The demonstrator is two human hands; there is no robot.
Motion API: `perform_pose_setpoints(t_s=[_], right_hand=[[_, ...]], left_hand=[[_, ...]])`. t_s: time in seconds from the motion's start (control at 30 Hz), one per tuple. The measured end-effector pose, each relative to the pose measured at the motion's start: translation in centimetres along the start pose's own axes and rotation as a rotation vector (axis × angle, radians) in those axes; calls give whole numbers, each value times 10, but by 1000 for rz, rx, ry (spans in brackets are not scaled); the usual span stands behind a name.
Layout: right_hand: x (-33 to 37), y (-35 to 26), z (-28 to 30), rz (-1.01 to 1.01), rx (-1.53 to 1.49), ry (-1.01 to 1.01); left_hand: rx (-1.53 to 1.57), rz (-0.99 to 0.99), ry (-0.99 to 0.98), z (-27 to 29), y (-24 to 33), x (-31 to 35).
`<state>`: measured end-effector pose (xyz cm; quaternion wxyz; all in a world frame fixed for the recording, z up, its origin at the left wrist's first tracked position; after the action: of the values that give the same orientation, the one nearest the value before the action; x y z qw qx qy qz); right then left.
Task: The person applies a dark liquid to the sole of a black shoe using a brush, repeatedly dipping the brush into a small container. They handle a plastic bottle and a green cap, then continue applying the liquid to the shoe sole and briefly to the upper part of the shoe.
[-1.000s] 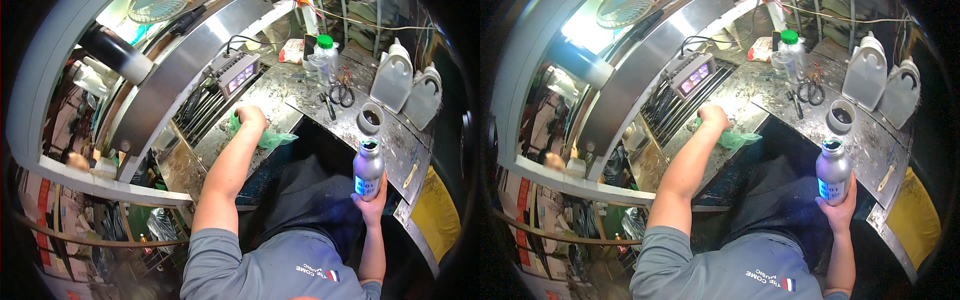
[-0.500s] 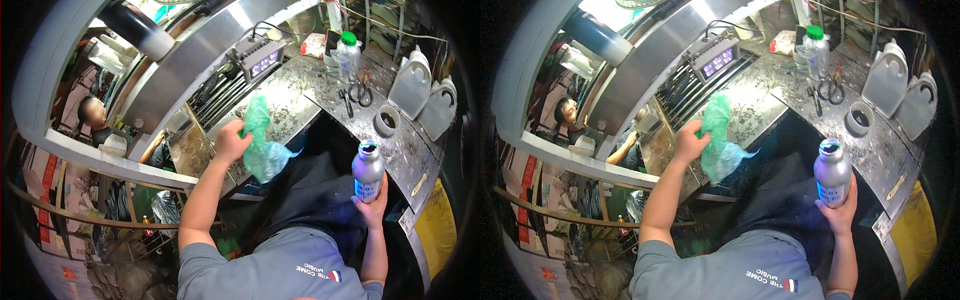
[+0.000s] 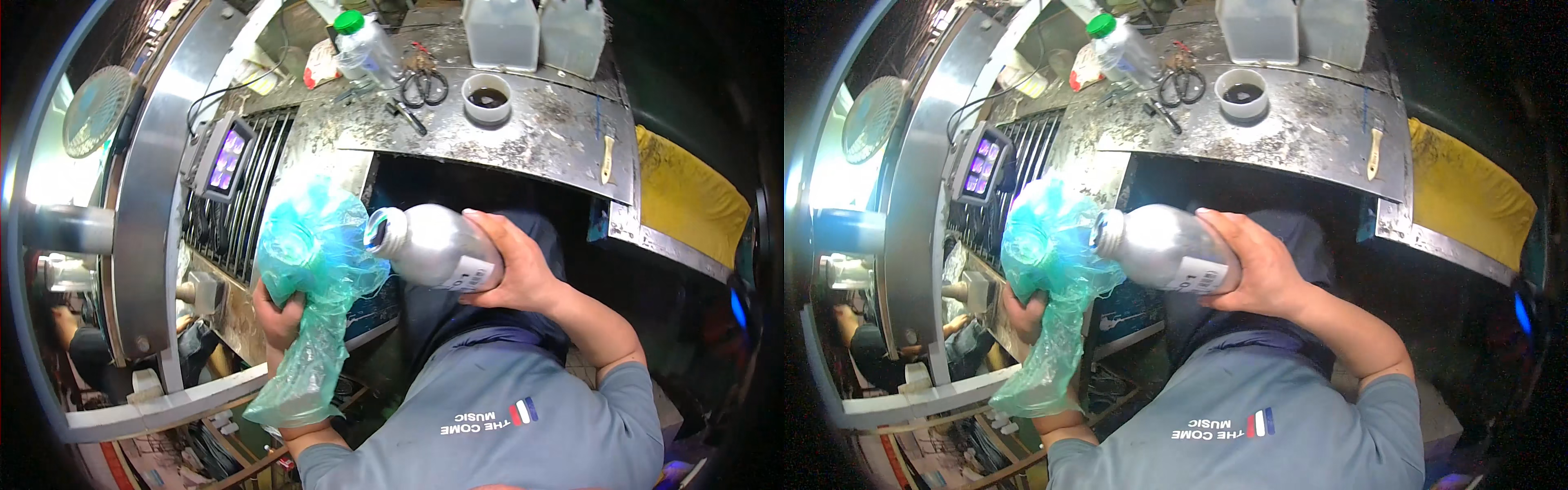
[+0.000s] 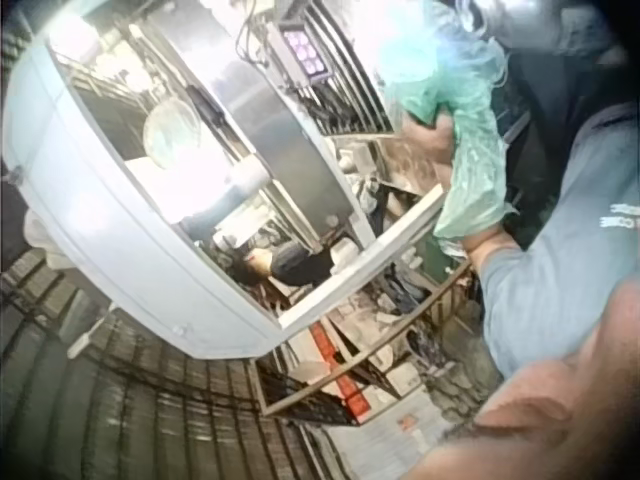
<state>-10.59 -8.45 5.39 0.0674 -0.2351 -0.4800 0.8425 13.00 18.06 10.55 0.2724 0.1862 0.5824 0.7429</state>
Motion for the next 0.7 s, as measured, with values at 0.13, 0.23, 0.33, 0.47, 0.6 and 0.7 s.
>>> perform_pose_setpoints(t_s=[0.13, 0.23, 0.33, 0.47, 0.6, 0.7], right_hand=[[2, -1, -6, 41, 28, 14], [4, 1, -8, 44, 68, 12], [5, 1, -11, 74, 67, 24], [9, 7, -11, 71, 67, 37], [12, 11, -12, 61, 71, 34], [11, 15, -13, 60, 58, 54]], left_hand=[[-25, -128, -142, -26, 3, -5], [-11, -176, -247, -50, 22, -3], [19, -213, -324, -67, 33, -4], [250, -83, -384, -82, 34, -3], [-42, -213, -400, -88, 57, -19], [29, -74, -391, -103, 64, -22]])
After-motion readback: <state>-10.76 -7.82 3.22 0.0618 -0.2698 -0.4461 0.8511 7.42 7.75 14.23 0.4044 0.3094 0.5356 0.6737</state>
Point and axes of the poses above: each hand's wrist, its own x-axis away from the middle knuckle, its own z-axis out of the back of the hand, y = z × x, the point moved 9 cm from there along -x, towards the middle knuckle, and after that the axes turned 3 degrees about -y, right-handed, at the moved point
